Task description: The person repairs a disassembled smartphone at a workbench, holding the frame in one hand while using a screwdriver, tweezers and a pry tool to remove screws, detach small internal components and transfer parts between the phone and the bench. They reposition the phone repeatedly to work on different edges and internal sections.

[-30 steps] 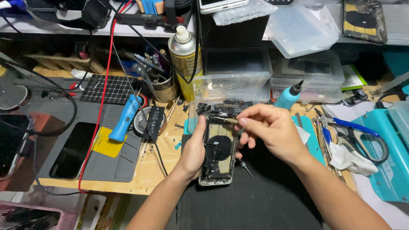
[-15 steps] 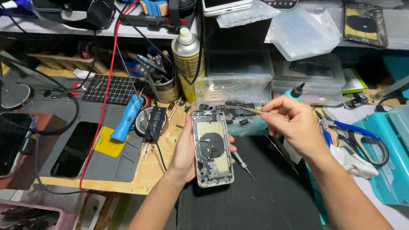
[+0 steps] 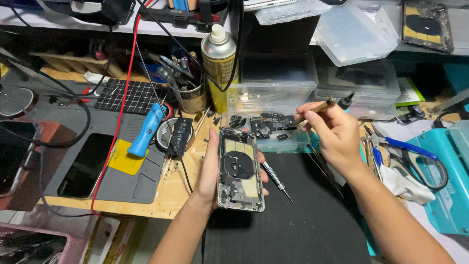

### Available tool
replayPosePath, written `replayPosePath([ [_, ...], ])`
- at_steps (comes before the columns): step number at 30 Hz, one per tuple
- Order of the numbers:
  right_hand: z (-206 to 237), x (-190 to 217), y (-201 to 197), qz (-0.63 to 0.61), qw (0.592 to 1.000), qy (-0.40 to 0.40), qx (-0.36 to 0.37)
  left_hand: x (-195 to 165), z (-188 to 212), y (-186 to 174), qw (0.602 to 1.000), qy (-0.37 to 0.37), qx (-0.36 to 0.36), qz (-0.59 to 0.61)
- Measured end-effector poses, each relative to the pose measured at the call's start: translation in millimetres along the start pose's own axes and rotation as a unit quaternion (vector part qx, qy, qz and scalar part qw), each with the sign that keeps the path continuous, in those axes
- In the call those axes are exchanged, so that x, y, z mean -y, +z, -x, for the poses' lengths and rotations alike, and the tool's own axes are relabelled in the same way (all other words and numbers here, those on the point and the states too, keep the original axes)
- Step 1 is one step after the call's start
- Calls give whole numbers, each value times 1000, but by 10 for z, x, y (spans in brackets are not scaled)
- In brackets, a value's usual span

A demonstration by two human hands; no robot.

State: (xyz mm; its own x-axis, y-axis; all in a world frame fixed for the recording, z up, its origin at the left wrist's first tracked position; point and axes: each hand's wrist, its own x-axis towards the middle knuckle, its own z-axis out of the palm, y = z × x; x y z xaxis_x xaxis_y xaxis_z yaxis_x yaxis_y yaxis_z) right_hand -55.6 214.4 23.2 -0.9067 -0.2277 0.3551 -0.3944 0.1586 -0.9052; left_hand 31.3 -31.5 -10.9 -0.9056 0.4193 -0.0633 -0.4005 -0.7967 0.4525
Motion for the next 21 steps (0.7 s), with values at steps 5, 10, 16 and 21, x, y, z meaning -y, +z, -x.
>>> replayPosePath([
  [5, -71, -124, 158, -8, 1000, -14, 25, 10, 5, 31, 1000, -2, -10, -23],
  [10, -93, -134, 233, 115, 990, 51, 59, 30, 3, 40, 1000, -4, 3, -24],
  [16, -70, 29, 230, 145, 985, -65, 66, 47, -13, -12, 1000, -15, 11, -17],
  [21, 8, 228, 170, 204, 972, -117, 20, 110, -104, -37, 993, 21, -69, -97],
])
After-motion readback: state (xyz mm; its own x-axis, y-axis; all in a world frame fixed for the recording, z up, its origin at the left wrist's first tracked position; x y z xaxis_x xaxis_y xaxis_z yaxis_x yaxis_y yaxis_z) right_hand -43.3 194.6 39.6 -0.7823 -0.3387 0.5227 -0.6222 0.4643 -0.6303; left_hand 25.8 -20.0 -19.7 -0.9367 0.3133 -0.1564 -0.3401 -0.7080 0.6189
